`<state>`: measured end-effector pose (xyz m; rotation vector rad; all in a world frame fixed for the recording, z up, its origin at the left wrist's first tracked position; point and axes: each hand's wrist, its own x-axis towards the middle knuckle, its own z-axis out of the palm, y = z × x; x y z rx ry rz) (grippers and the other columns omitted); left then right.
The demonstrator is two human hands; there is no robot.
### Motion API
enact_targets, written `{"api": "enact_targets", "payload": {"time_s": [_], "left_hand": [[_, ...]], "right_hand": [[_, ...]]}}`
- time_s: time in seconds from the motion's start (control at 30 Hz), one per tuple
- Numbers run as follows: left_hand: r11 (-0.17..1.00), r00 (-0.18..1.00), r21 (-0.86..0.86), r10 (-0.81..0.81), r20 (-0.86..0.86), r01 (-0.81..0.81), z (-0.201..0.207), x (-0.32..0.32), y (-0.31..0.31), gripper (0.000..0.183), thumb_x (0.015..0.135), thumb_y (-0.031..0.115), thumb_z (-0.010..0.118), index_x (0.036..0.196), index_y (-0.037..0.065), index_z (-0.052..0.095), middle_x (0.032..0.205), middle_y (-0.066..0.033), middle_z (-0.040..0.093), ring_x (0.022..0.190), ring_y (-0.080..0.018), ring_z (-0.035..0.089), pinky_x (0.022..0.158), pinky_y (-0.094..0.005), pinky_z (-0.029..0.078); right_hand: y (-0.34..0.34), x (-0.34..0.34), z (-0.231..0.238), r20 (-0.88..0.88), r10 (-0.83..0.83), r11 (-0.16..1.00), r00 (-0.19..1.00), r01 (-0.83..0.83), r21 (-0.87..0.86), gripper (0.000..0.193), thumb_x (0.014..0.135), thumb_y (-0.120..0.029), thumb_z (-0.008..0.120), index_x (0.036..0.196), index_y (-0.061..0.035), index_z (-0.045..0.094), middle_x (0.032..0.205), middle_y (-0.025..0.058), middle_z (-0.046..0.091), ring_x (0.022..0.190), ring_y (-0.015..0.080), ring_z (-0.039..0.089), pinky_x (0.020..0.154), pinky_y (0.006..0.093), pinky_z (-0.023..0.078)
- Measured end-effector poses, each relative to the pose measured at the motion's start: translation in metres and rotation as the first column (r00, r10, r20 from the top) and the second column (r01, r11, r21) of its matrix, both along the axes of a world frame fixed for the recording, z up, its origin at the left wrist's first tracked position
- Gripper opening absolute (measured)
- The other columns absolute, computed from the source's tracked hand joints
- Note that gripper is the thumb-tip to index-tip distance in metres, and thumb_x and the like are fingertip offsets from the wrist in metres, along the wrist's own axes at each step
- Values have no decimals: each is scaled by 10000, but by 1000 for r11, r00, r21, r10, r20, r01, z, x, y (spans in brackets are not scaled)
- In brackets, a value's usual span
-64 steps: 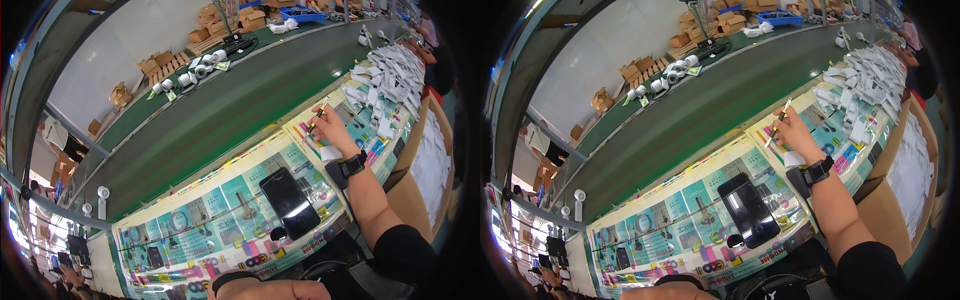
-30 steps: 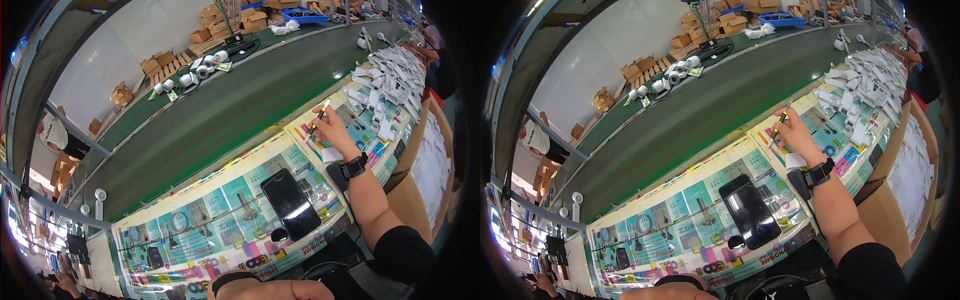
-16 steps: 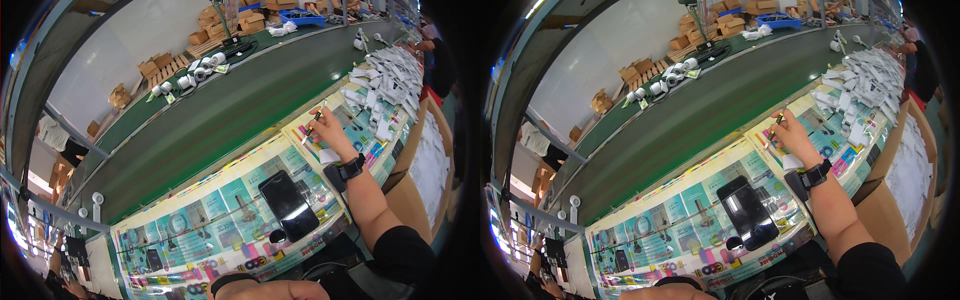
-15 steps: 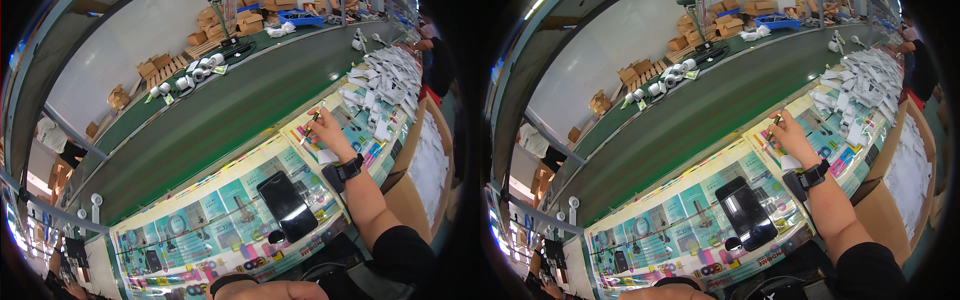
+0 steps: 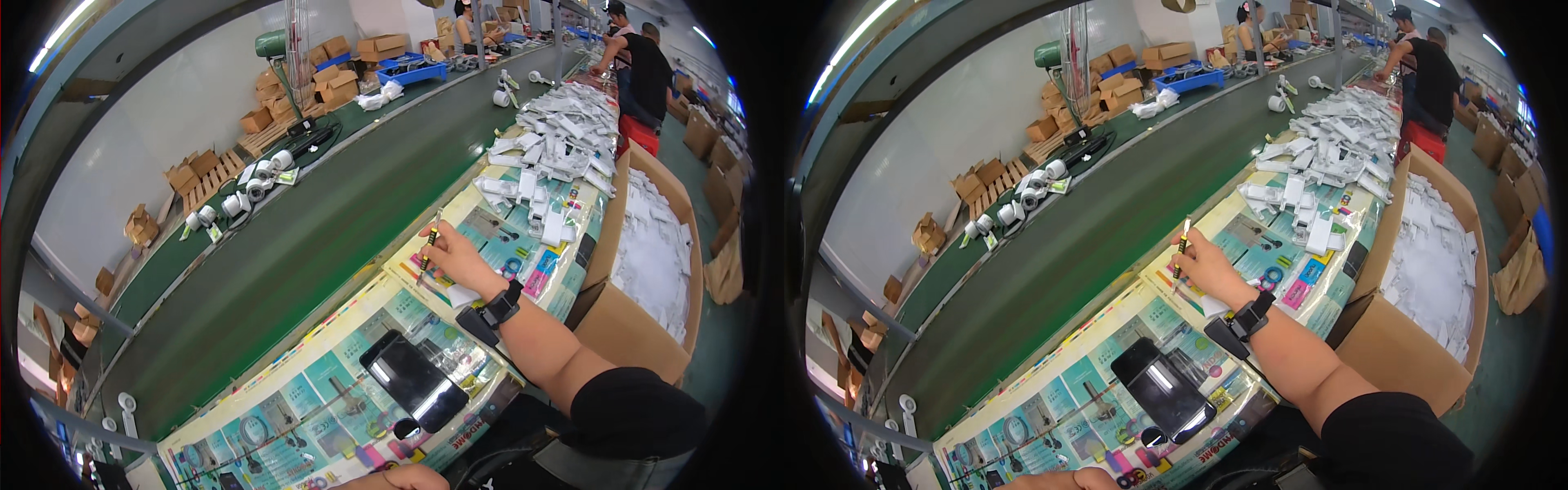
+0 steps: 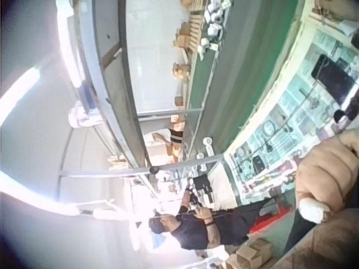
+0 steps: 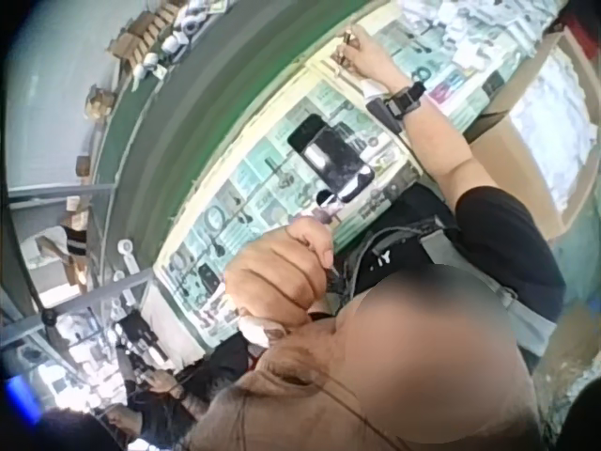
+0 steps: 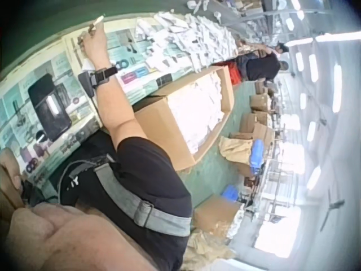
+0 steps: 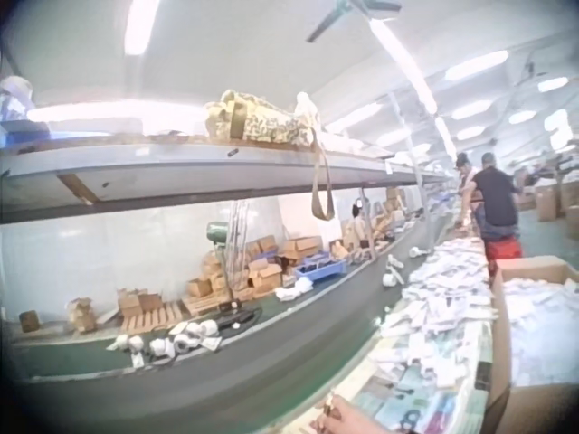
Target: Inspecting and assembling handheld electric fan components on a factory line.
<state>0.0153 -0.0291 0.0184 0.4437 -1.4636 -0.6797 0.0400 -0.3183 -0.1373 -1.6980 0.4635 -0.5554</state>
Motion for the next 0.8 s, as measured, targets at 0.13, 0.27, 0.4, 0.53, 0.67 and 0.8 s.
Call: {"api": "enact_targets", "payload": {"time_s": [0.13, 0.27, 0.4, 0.53, 0.67, 0.8], "left_hand": [[998, 999, -49, 30, -9, -31, 4, 0, -1, 356, 849, 181, 572, 525, 43, 518, 451, -36, 457, 403, -157, 462, 637, -334, 380], [986, 962, -33, 154, -224, -166, -6, -16, 6, 371, 853, 197, 575, 519, 48, 513, 441, -30, 452, 383, -152, 445, 616, -330, 380], [948, 882, -1, 296, -368, -318, -7, -33, 13, 409, 837, 201, 597, 470, 71, 472, 401, -10, 419, 339, -141, 402, 534, -309, 369], [918, 817, 49, 373, -440, -393, 4, -37, 11, 421, 798, 165, 623, 433, 91, 428, 377, -7, 391, 309, -134, 353, 471, -293, 340], [931, 852, 28, 346, -393, -365, 4, -28, 12, 397, 780, 143, 630, 435, 69, 448, 368, -28, 374, 300, -143, 319, 416, -283, 291], [983, 987, -158, 75, -143, -97, 5, -8, 5, 352, 837, 175, 578, 525, 24, 518, 416, -49, 420, 315, -164, 358, 373, -297, 247]], "right_hand": [[2, -7, -3, -33, -43, 991, 999, 39, -129, 295, 831, -112, 564, 1100, -67, 451, 676, 70, 585, 570, 133, 558, 525, 285, 428], [2, -8, -12, -3, -39, 998, 999, 39, -57, 270, 828, -108, 559, 1078, -71, 465, 679, 62, 578, 592, 135, 566, 525, 281, 432], [6, -6, -8, 24, -25, 1000, 999, 25, -19, 262, 831, -92, 542, 1079, -73, 458, 736, 67, 594, 620, 129, 569, 526, 267, 460], [3, -7, -3, 37, -24, 999, 999, 25, -33, 258, 833, -79, 533, 1077, -69, 450, 741, 65, 581, 619, 123, 560, 518, 250, 464], [0, 0, -9, 36, -30, 999, 999, 31, -40, 254, 830, -68, 535, 1068, -54, 448, 708, 55, 549, 607, 119, 555, 498, 240, 451], [2, -1, -8, 59, -11, 999, 998, 14, -39, 255, 832, -61, 530, 1071, -47, 442, 707, 56, 547, 603, 115, 552, 488, 235, 444]]}}
